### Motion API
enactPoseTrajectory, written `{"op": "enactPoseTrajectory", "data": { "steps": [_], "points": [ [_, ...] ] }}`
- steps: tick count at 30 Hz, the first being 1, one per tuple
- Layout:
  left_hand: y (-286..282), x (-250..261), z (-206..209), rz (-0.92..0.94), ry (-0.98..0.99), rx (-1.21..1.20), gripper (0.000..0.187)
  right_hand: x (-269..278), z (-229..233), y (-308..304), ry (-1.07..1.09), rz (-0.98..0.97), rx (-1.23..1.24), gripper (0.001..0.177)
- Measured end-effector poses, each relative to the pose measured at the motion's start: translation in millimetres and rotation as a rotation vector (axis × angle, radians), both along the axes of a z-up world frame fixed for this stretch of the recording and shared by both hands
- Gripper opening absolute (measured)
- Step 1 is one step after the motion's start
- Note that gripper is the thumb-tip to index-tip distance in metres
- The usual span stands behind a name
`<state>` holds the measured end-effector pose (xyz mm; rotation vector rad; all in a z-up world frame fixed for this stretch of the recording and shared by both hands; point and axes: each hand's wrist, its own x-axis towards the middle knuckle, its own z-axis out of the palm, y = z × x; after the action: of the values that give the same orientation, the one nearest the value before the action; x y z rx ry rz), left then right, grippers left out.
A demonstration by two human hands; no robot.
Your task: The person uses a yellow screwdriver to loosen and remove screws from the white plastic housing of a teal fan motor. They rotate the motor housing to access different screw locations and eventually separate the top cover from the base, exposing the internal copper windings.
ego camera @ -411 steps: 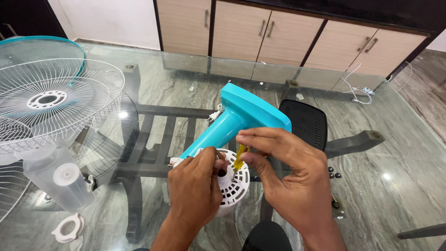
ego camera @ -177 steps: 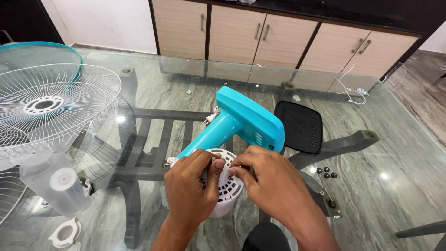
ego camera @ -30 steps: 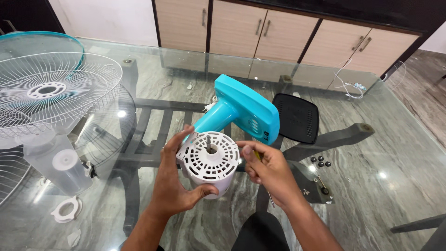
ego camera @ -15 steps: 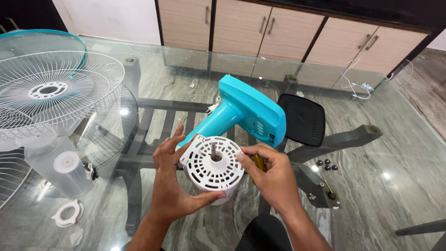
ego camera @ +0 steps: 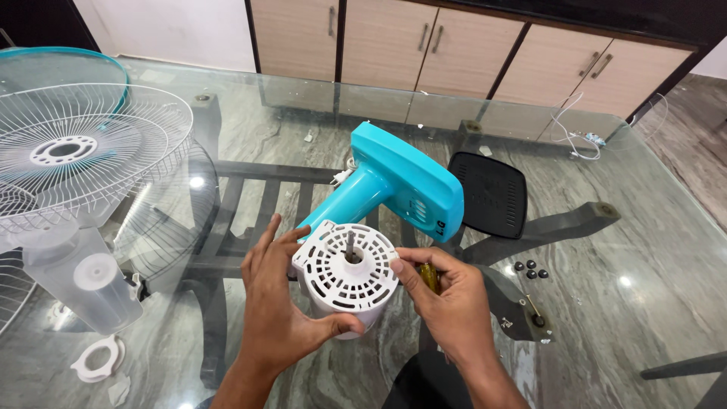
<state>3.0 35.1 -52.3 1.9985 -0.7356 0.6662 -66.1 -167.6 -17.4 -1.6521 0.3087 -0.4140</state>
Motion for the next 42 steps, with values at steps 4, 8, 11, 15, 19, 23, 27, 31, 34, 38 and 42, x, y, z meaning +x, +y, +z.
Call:
{"op": "enactPoseTrajectory", "data": {
  "steps": [4,8,11,15,19,23,27,31,34,38,42],
  "points": [
    [0,-1,-4,-0.174,0.165,-0.177,0.109,0,-2,-2,-0.001,0.022,0.117,0.028],
    [-6,-6,-8,-0.226,0.249,-0.281,0.110,0,-5,-2,-0.015,0.032,0.193,0.027],
    [-8,-7,-7,-0.215,0.214,-0.256,0.110,-1,-7,-4,-0.026,0.025,0.218,0.025],
    [-8,-8,-8,-0.206,0.213,-0.230,0.113,-2,-9,-6,-0.025,0.025,0.248,0.025],
    [-9,-9,-8,-0.209,0.227,-0.243,0.114,-2,-12,-7,-0.037,0.023,0.236,0.025],
    [-9,-8,-7,-0.218,0.249,-0.246,0.113,-1,-12,-8,-0.021,0.026,0.239,0.023],
    [-6,-8,-5,-0.240,0.242,-0.230,0.111,-2,-8,-11,-0.022,0.007,0.005,0.019],
    [-3,-6,-1,-0.264,0.223,-0.192,0.112,7,16,-9,-0.257,0.105,-0.409,0.013],
    [-4,-4,-2,-0.273,0.158,-0.164,0.114,17,44,-12,-0.266,0.215,-0.667,0.018],
    [-5,-3,-8,-0.277,0.150,-0.170,0.113,53,82,-9,-0.224,0.518,-0.814,0.022],
    [-2,3,-14,-0.331,0.177,-0.211,0.114,90,100,3,-0.099,0.892,-0.846,0.023]
  ]
}}
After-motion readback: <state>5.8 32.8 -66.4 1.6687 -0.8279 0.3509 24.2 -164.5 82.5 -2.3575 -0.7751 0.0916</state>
